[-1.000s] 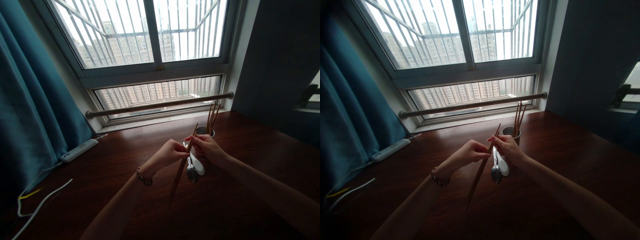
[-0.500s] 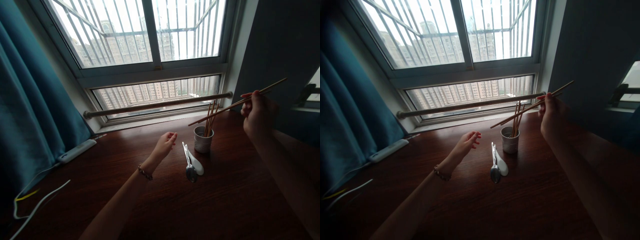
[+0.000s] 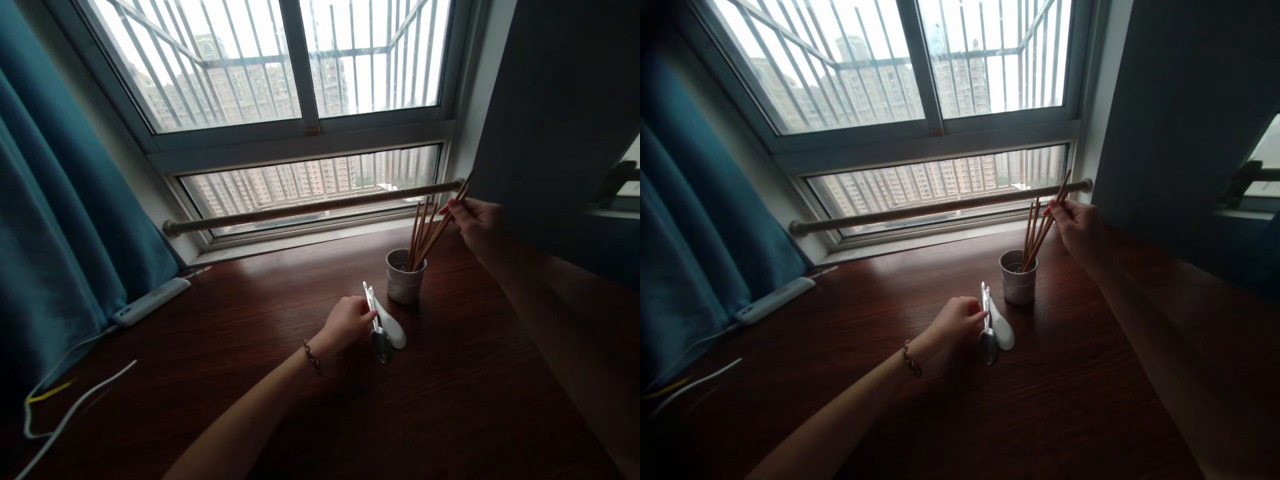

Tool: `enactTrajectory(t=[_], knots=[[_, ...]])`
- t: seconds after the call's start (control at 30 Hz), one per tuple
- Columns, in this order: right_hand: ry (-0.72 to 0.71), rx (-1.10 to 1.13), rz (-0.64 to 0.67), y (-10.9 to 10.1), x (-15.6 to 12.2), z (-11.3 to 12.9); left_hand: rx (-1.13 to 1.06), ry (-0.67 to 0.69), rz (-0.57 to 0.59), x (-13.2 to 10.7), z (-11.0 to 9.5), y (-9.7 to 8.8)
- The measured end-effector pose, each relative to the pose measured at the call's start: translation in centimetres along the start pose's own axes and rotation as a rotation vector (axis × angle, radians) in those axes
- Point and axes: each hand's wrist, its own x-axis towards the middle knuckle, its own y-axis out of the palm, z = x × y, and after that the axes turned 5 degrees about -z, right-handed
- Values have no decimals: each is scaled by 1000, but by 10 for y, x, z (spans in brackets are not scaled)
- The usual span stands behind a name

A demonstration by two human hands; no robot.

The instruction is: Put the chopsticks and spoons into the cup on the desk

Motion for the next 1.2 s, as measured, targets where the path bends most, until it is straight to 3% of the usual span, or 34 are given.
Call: enactTrajectory(t=[0.17, 0.4, 0.6, 0.73, 0.8, 0.87, 0.93, 1.0, 1.07, 1.13, 1.17, 1.2], knots=[[101, -85, 109, 9, -1, -11, 88, -96, 18, -1, 2, 17], [236, -266, 132, 9, 1, -17, 176, -151, 18, -3, -1, 20], [264, -338, 85, 6, 3, -16, 210, -162, 22, -4, -1, 22], [287, -331, -32, 4, 5, -19, 219, -163, 20, -4, -2, 20], [206, -374, -162, 2, 2, -12, 222, -163, 18, -4, -3, 19], [-4, -423, -303, 0, -6, 3, 222, -164, 19, -4, -3, 18], [-221, -394, -316, 2, -19, 24, 218, -166, 21, -3, -3, 18], [-352, -338, -157, 9, -36, 42, 211, -166, 22, -2, -2, 19], [-267, -347, 224, 21, -57, 54, 201, -161, 19, -2, -1, 20], [-136, -499, 637, 36, -78, 56, 190, -151, 11, -2, -1, 20], [-101, -609, 801, 44, -89, 54, 185, -147, 6, -2, -1, 20], [-86, -656, 850, 51, -98, 51, 180, -144, 0, -2, -1, 20]])
